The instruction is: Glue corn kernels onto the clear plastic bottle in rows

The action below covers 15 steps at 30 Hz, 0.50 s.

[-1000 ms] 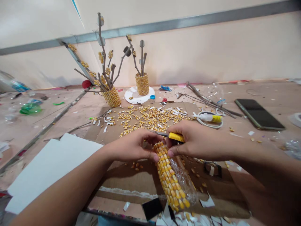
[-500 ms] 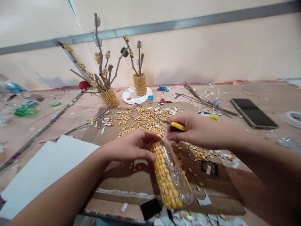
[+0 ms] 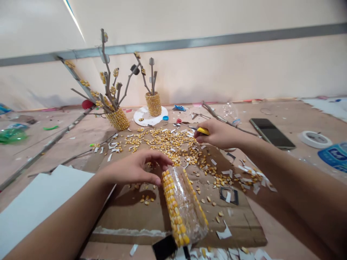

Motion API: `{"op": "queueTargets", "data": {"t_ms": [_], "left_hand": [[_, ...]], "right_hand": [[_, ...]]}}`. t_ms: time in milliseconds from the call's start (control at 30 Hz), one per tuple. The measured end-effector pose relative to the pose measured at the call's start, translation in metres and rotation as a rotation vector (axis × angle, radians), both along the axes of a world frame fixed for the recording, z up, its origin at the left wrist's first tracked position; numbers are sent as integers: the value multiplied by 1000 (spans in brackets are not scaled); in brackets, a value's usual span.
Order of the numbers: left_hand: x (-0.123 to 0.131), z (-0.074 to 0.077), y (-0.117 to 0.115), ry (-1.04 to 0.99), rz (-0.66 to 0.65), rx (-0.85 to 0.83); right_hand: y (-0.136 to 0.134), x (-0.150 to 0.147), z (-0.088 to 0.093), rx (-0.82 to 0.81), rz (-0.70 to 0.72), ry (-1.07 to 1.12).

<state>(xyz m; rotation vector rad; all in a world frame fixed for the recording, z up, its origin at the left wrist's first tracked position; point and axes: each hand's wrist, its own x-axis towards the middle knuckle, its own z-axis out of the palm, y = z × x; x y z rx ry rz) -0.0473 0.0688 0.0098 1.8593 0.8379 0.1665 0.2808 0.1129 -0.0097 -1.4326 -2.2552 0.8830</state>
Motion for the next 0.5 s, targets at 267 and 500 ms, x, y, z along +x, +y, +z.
{"op": "queueTargets", "data": {"t_ms": [267, 500], "left_hand": [[-3, 4, 1, -40, 45, -13], [-3, -4, 5, -69, 203, -76]], "right_hand": [[-5, -9, -1, 55, -95, -18], [-11, -16, 10, 180, -136, -114]]}}
